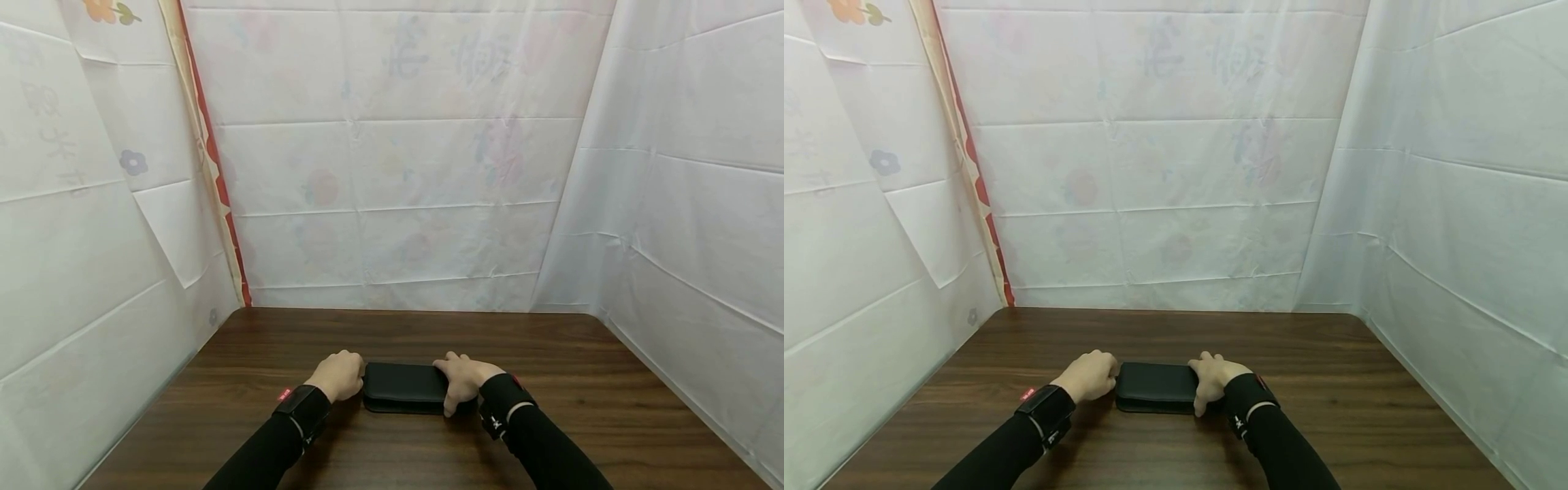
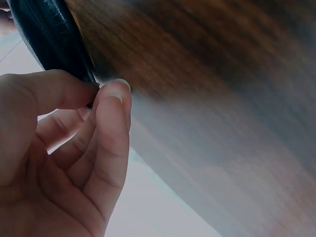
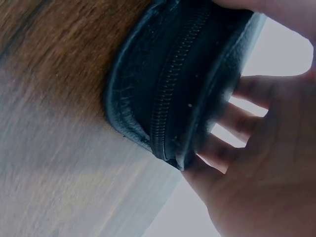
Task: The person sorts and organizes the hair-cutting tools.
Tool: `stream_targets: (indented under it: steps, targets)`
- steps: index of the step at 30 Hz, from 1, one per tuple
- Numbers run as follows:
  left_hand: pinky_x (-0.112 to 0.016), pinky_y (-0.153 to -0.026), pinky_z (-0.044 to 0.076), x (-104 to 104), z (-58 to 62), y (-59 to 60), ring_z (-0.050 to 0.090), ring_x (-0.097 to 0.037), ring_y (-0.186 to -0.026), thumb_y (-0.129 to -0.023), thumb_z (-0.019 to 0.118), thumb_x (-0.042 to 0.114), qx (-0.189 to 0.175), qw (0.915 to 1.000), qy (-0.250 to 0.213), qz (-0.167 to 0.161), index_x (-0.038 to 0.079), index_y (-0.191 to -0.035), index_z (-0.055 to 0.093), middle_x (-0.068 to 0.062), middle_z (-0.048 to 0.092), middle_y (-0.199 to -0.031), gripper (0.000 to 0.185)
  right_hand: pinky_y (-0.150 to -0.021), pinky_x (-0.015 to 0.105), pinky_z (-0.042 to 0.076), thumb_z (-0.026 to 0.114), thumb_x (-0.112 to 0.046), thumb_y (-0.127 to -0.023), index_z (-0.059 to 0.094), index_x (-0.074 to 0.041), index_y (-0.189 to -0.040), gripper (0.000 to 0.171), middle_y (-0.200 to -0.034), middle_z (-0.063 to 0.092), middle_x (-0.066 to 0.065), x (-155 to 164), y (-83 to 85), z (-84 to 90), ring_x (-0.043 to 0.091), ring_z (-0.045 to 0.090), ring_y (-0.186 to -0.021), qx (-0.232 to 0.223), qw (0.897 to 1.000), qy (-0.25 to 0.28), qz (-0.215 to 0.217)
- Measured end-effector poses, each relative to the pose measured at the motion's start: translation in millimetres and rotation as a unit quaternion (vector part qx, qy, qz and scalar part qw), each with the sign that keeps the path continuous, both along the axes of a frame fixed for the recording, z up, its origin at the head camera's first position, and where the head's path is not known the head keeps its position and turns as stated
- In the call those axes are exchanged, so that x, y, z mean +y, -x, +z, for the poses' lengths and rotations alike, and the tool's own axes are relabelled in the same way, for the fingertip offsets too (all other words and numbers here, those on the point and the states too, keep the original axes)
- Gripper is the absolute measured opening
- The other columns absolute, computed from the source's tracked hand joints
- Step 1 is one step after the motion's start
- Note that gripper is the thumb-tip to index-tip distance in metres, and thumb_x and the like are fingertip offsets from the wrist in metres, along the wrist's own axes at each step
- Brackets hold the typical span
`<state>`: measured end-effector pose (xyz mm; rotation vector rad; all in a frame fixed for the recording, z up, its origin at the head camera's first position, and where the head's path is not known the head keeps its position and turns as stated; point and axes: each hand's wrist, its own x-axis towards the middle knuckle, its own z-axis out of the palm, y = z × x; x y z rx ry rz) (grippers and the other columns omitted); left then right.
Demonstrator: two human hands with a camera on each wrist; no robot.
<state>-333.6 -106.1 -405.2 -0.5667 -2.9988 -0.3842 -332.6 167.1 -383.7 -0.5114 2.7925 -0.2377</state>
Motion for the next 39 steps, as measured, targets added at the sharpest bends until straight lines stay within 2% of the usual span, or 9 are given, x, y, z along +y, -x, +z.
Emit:
stream_targets:
  steps: [6,9,14,25,31,35,39]
  targets:
    - [-0.041,-0.074,0.053,0,0.9,-0.1,0.063,-0.022,-0.076,-0.091,0.066,0.000,0.007,1.0000,-0.005,-0.003,0.004,-0.098,0.076,-0.009,0.071,-0.092,0.013,-0.096,0.051,0.045,0.091,-0.021,-0.075,0.046,-0.011,-0.151,0.089,-0.139,0.046,0.009,-1,-0.2,1.0,0.034,0.046,-0.126,-0.004,1.000,0.002,0.002]
    - [-0.041,-0.072,0.052,0,1.0,0.9,0.062,-0.022,-0.075,-0.091,0.066,0.000,0.008,0.9999,-0.006,-0.003,0.004,-0.098,0.075,-0.009,0.070,-0.091,0.012,-0.096,0.051,0.045,0.091,-0.020,-0.075,0.046,-0.011,-0.151,0.089,-0.139,0.045,0.009,-2,-0.4,2.1,0.035,0.045,-0.126,-0.006,1.000,0.002,0.002]
    - [-0.046,-0.083,0.056,-1,-0.5,3.9,0.069,-0.028,-0.089,-0.091,0.067,0.001,0.008,1.0000,-0.005,-0.002,0.002,-0.105,0.076,-0.012,0.072,-0.101,0.017,-0.096,0.050,0.045,0.091,-0.021,-0.075,0.046,-0.012,-0.152,0.090,-0.138,0.046,0.008,-1,0.0,1.2,0.033,0.045,-0.126,-0.005,1.000,0.001,-0.003]
    - [-0.048,-0.084,0.056,-1,-1.4,8.4,0.070,-0.031,-0.095,-0.091,0.068,0.003,0.008,0.9999,0.006,0.004,0.003,-0.109,0.075,-0.013,0.073,-0.106,0.020,-0.096,0.050,0.045,0.091,-0.021,-0.075,0.046,-0.012,-0.152,0.089,-0.138,0.046,0.007,-1,0.6,0.3,0.033,0.045,-0.126,-0.005,1.000,0.003,-0.002]
    - [-0.045,-0.080,0.056,-1,-2.3,10.0,0.069,-0.026,-0.089,-0.091,0.069,0.006,0.003,0.9998,0.014,0.011,0.004,-0.108,0.075,-0.011,0.072,-0.103,0.018,-0.096,0.051,0.045,0.091,-0.021,-0.074,0.047,-0.012,-0.151,0.090,-0.138,0.046,0.008,0,-0.2,0.4,0.033,0.046,-0.124,-0.003,1.000,0.003,0.000]
    - [-0.042,-0.073,0.054,-1,-2.1,10.1,0.064,-0.022,-0.078,-0.091,0.070,0.006,0.004,0.9998,0.011,0.015,0.003,-0.106,0.074,-0.011,0.071,-0.098,0.016,-0.096,0.050,0.045,0.091,-0.021,-0.074,0.047,-0.012,-0.151,0.090,-0.138,0.046,0.007,-1,0.4,0.4,0.032,0.046,-0.123,-0.002,1.000,0.003,-0.002]
    - [-0.042,-0.070,0.053,-1,-0.8,11.2,0.063,-0.023,-0.077,-0.092,0.070,0.007,0.004,0.9997,0.010,0.024,0.001,-0.110,0.073,-0.014,0.071,-0.101,0.019,-0.097,0.050,0.045,0.091,-0.021,-0.075,0.046,-0.012,-0.152,0.090,-0.139,0.046,0.007,0,1.3,1.1,0.032,0.045,-0.126,-0.006,1.000,0.003,-0.003]
